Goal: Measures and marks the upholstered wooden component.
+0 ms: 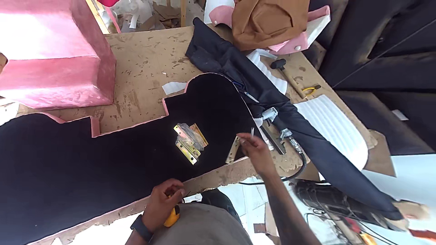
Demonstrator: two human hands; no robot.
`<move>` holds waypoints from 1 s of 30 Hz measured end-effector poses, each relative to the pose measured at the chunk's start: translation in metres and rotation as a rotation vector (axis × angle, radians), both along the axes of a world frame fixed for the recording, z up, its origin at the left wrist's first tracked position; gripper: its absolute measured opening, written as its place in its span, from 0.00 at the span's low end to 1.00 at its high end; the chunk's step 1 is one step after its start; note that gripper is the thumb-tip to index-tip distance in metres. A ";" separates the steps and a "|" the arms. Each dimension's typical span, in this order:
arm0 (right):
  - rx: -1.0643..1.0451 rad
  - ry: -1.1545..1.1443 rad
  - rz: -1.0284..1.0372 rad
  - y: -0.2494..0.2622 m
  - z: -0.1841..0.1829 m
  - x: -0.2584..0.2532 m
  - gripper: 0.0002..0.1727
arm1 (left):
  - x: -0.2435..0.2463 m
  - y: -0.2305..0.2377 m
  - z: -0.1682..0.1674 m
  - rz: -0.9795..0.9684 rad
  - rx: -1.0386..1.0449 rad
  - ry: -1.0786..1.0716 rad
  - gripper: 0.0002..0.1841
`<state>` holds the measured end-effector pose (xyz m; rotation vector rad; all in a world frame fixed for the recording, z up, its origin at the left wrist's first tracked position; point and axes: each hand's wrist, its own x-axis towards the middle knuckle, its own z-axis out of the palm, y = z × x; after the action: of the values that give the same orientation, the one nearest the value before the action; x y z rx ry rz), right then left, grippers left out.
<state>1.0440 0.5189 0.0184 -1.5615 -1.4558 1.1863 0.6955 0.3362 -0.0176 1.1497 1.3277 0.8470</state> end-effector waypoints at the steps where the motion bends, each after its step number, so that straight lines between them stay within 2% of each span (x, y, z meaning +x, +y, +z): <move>1: -0.005 -0.058 0.038 0.023 0.004 0.014 0.13 | 0.008 -0.002 -0.002 0.023 -0.025 -0.011 0.11; 5: -0.009 -0.265 0.271 0.096 0.003 0.039 0.12 | 0.044 -0.003 -0.010 0.051 -0.108 0.022 0.12; 9: -0.005 -0.374 0.449 0.122 -0.012 0.046 0.12 | 0.099 0.006 -0.005 0.016 -0.197 0.028 0.16; 13: 0.026 -0.385 0.499 0.127 -0.040 0.060 0.12 | 0.154 0.016 -0.006 -0.087 -0.285 0.231 0.25; 18: 0.211 -0.232 0.534 0.134 -0.041 0.085 0.16 | 0.205 0.019 -0.003 -0.109 -0.325 0.298 0.36; 21: 0.139 -0.125 0.408 0.119 -0.029 0.108 0.14 | 0.226 0.020 -0.004 0.025 -0.263 0.198 0.36; 23: 0.003 -0.112 0.423 0.096 -0.018 0.126 0.13 | 0.242 0.026 -0.007 0.131 -0.203 0.057 0.38; 26: -0.233 -0.082 0.672 0.048 -0.008 0.135 0.16 | 0.267 0.047 -0.007 0.169 -0.016 -0.145 0.48; 28: -0.293 -0.031 0.846 0.012 -0.005 0.131 0.20 | 0.282 0.062 -0.001 0.131 0.070 -0.150 0.54; 30: -0.290 0.036 0.924 -0.010 -0.010 0.130 0.20 | 0.295 0.070 0.000 0.097 0.088 -0.101 0.58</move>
<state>1.1743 0.5085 0.0079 -0.9968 -2.1412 1.9908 0.9903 0.4063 -0.0173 1.1028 1.2820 1.0299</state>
